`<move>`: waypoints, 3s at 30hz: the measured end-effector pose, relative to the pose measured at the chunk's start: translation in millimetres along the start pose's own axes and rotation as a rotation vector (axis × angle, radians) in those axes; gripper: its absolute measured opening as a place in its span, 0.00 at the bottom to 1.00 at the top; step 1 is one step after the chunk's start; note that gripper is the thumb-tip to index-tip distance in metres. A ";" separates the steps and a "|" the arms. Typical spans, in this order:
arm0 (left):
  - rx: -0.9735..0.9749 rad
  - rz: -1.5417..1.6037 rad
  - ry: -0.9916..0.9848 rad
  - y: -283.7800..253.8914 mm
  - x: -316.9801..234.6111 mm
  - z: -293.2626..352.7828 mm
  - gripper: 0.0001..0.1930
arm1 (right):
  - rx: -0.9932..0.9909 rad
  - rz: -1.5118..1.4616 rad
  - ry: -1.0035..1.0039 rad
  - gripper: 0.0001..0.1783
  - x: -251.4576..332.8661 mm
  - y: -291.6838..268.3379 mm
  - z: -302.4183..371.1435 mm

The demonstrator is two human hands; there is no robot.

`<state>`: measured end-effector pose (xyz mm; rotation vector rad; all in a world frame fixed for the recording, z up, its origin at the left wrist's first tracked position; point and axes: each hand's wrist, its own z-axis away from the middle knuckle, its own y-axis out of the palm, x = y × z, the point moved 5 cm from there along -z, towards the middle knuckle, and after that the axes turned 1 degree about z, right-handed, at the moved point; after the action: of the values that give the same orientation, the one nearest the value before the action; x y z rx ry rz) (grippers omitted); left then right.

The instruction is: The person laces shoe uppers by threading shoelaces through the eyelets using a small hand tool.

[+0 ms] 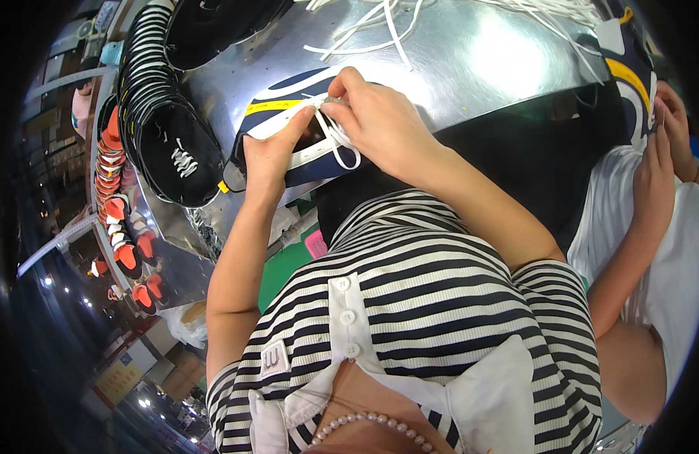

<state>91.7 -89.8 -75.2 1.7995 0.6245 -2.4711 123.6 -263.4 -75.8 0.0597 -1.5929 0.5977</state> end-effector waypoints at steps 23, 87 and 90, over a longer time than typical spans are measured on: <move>0.115 0.038 0.095 -0.9 -9.5 20.5 0.09 | 0.147 0.529 -0.211 0.07 17.8 25.5 -24.1; 0.028 -0.437 0.584 -6.9 1.4 44.5 0.10 | 0.093 -0.036 -0.018 0.07 -11.7 47.5 16.7; 0.054 -0.456 0.559 -16.4 6.0 54.3 0.10 | 0.406 -0.088 0.265 0.12 -22.8 41.9 13.9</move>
<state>36.3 -91.3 -61.8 2.6512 1.1093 -2.1999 97.7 -240.1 -111.3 0.3377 -1.1897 0.8173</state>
